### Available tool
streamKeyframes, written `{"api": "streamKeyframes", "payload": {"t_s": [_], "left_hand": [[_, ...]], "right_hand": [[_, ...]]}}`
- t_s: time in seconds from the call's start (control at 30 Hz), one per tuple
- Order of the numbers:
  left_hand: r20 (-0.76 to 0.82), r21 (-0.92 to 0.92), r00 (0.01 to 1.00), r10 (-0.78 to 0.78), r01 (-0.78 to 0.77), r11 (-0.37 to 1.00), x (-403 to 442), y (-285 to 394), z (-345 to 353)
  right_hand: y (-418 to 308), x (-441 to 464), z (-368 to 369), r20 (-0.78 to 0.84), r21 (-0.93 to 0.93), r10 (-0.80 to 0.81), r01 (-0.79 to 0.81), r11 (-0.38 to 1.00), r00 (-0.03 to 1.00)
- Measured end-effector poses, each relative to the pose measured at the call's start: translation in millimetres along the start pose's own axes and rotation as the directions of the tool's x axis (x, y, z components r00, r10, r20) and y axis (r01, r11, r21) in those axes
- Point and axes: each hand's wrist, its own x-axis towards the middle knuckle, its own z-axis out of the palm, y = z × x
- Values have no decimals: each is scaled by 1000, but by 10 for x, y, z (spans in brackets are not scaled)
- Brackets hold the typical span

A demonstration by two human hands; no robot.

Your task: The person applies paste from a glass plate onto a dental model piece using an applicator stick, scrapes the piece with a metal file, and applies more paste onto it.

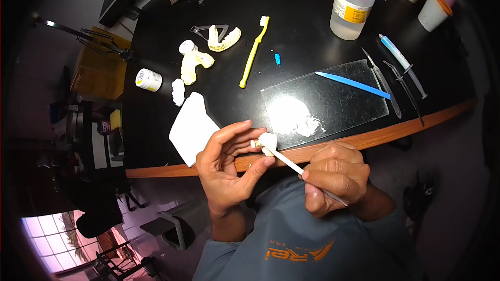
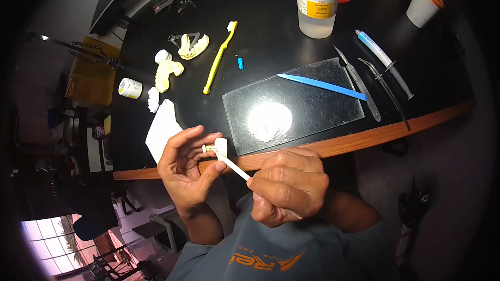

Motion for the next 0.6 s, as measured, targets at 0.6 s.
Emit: {"api": "streamKeyframes", "payload": {"t_s": [0.6], "left_hand": [[2,9,1000,4,-4,1000,-2,-4,0]], "right_hand": [[1,1,10,1,-5,2,-2,1000,1000]]}}
